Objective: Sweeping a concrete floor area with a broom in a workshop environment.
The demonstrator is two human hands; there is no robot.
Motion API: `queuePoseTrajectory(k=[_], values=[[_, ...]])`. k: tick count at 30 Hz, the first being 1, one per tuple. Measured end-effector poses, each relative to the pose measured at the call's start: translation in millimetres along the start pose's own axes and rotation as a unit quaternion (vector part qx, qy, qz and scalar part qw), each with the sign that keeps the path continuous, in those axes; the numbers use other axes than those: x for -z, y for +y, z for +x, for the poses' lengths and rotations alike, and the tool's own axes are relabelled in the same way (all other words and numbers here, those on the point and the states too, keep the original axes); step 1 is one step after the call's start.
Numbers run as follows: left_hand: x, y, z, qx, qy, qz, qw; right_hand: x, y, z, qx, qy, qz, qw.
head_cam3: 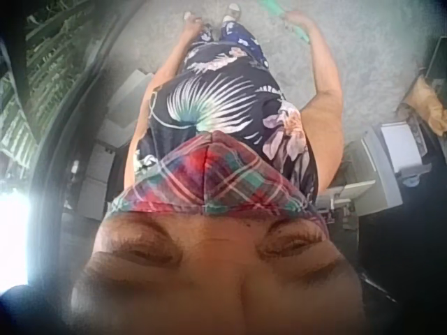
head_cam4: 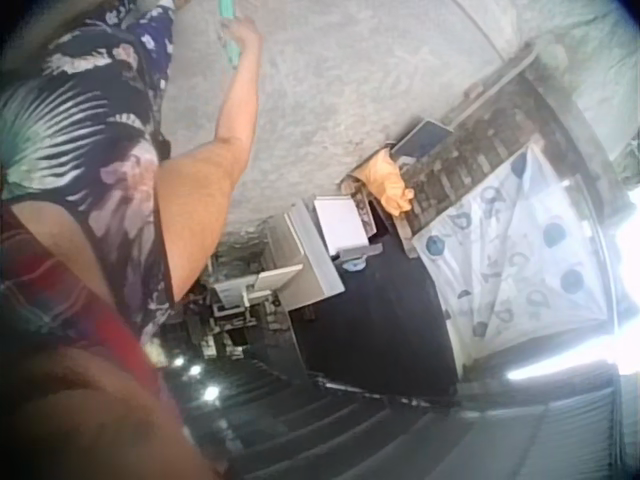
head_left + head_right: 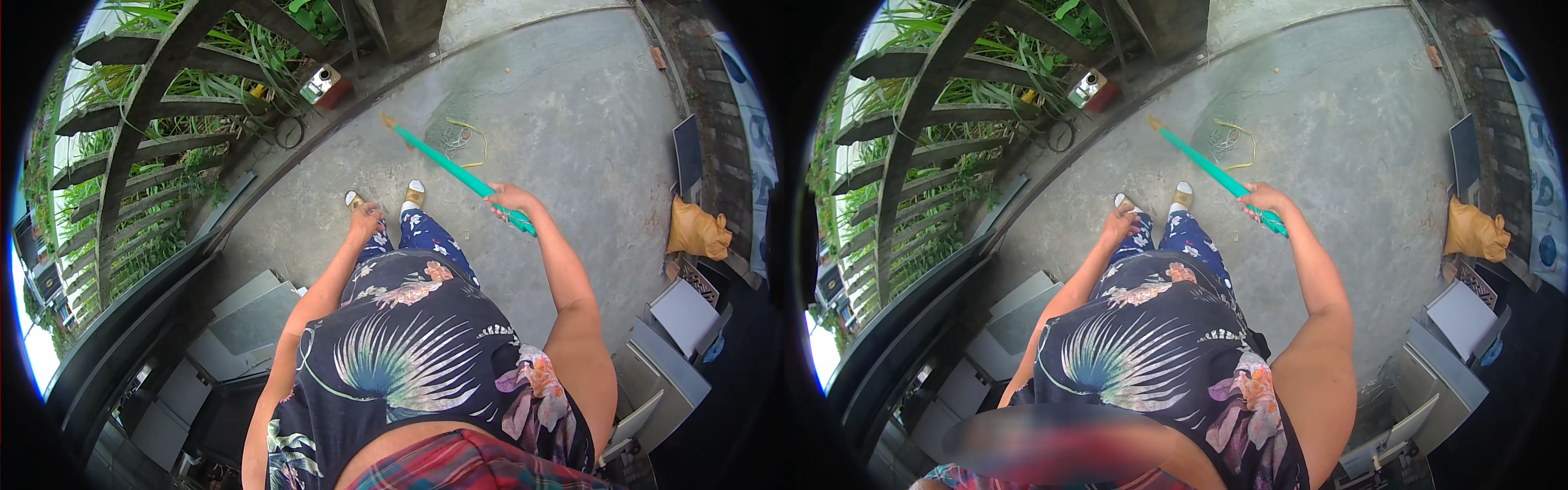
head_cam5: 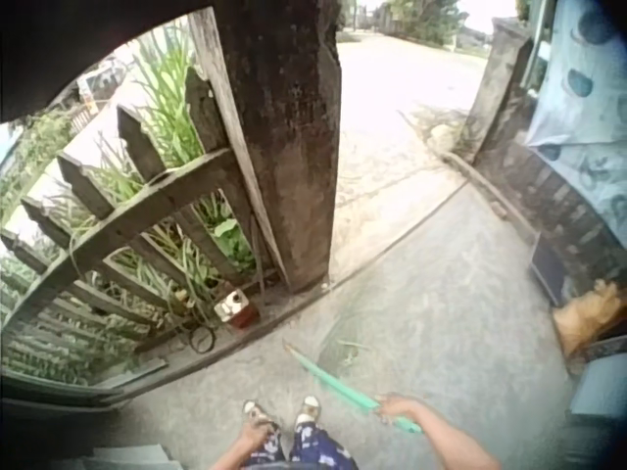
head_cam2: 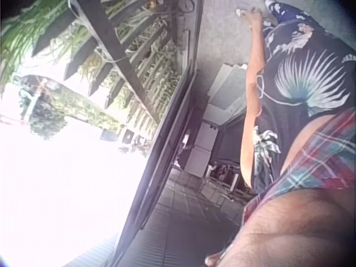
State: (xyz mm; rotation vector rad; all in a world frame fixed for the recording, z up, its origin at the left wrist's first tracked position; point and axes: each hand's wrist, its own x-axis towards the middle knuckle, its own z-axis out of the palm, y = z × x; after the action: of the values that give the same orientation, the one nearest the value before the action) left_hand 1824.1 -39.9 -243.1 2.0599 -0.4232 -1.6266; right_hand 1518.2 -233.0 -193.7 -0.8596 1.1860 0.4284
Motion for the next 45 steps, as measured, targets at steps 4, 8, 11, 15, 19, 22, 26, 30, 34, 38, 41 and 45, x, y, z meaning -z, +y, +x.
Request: queuePoseTrajectory(k=[4, 8, 11, 15, 19, 22, 26, 30, 34, 38, 41, 45], values=[[0.9, 16.6, -1.1, 0.007, -0.017, -0.013, 1.000, 12.6, 18.6, 16.9, -0.071, -0.046, -0.013, 0.996], [6.9, 14.1, -1.5, -0.010, -0.017, -0.003, 1.000, 49.6, 4.6, 49.2, -0.074, 0.092, -0.156, 0.981], [13.5, 10.0, -1.7, -0.013, -0.023, 0.015, 1.000, 56.4, -3.0, 62.4, 0.002, 0.199, -0.212, 0.957], [16.3, 10.4, 1.1, 0.021, -0.058, 0.060, 0.996, 39.6, 18.1, 64.0, 0.089, 0.293, -0.302, 0.903], [22.5, 18.3, 7.5, 0.004, -0.061, 0.069, 0.996, -1.3, 9.7, 11.2, 0.060, 0.188, -0.193, 0.961], [27.4, 34.2, 18.7, -0.014, -0.075, 0.081, 0.994, 3.5, 9.8, 6.6, -0.015, 0.086, -0.113, 0.990], [38.0, 56.0, 31.2, -0.038, -0.107, 0.116, 0.987, 7.9, -5.2, 34.1, -0.055, 0.142, -0.106, 0.983], [50.0, 67.9, 52.4, -0.059, -0.140, 0.171, 0.973, -30.4, 12.4, 57.5, 0.023, 0.302, -0.041, 0.952], [47.9, 81.5, 65.9, -0.057, -0.194, 0.233, 0.951, -101.1, 69.5, 53.4, 0.025, 0.507, -0.015, 0.862], [49.1, 85.4, 85.2, -0.057, -0.251, 0.300, 0.919, -183.0, 98.8, 19.7, -0.097, 0.459, 0.137, 0.872], [35.2, 98.4, 91.4, -0.067, -0.283, 0.364, 0.885, -252.2, 160.5, 35.3, -0.167, 0.532, 0.233, 0.797], [22.8, 109.9, 100.7, -0.080, -0.299, 0.422, 0.852, -308.2, 214.8, 38.1, -0.145, 0.496, 0.655, 0.551]])
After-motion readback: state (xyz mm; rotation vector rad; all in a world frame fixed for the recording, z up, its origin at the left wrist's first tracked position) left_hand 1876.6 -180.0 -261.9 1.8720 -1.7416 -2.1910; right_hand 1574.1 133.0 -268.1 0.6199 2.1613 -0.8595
